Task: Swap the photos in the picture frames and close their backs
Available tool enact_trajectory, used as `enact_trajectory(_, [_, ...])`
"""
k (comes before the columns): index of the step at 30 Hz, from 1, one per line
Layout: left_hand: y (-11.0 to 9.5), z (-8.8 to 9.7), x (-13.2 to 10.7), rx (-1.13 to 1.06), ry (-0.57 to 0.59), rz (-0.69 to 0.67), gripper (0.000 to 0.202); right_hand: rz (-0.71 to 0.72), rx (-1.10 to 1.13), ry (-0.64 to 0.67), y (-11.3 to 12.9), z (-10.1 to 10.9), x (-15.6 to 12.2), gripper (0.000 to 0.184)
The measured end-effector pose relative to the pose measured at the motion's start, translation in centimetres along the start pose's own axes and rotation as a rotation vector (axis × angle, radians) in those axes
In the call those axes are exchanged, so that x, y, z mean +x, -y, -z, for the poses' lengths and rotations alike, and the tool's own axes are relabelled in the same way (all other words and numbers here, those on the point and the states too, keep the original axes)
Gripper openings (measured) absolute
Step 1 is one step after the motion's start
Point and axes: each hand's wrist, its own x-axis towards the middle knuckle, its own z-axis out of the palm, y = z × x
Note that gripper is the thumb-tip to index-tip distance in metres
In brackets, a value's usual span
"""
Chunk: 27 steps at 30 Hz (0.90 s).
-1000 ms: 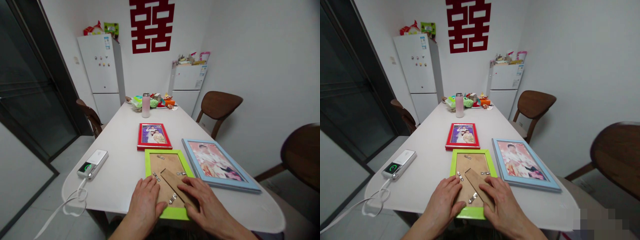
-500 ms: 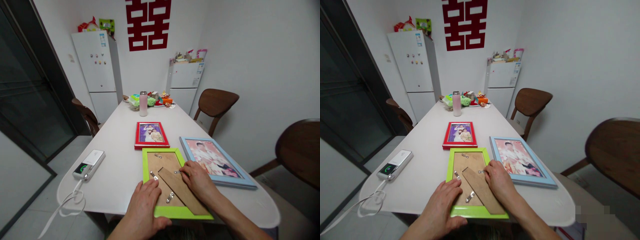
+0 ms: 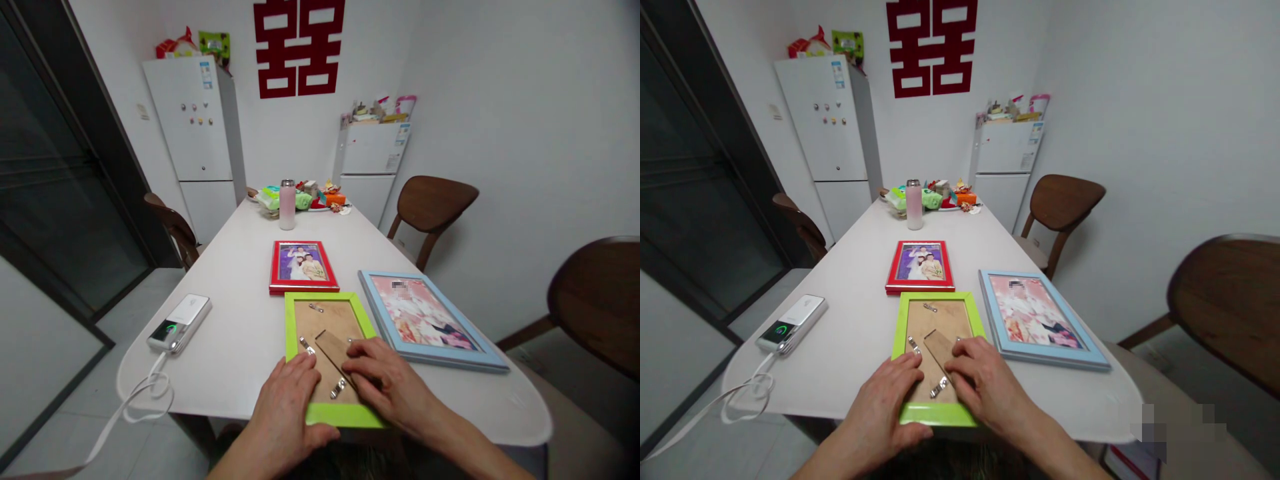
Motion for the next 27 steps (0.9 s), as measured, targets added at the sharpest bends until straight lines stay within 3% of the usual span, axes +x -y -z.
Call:
enact_trajectory(4, [0.2, -0.2, -0.1, -0.007, -0.023, -0.013, 0.058, 0.082, 0.012, 0.073, 2.0, 0.0, -0.5, 0.023])
enact_trajectory(9, [0.5, -0.5, -0.2, -0.015, -0.059, -0.035, 0.057, 0.106, -0.019, 0.172, 2.0, 0.6, -0.9, 0.025])
enact_trajectory(13, [0.7, -0.7, -0.2, -0.026, -0.08, -0.048, 0.054, 0.096, 0.004, 0.165, 2.1, 0.8, -0.8, 0.025])
enact_trajectory(20, [0.8, -1.0, -0.2, -0.103, -0.156, -0.095, 0.053, -0.046, 0.026, 0.082, 1.9, -1.4, 2.8, 0.025])
enact_trajectory(27, [1.2, -1.4, -0.5, -0.205, -0.222, -0.143, 0.048, 0.007, -0.123, 0.184, 1.9, -2.7, 5.2, 0.022])
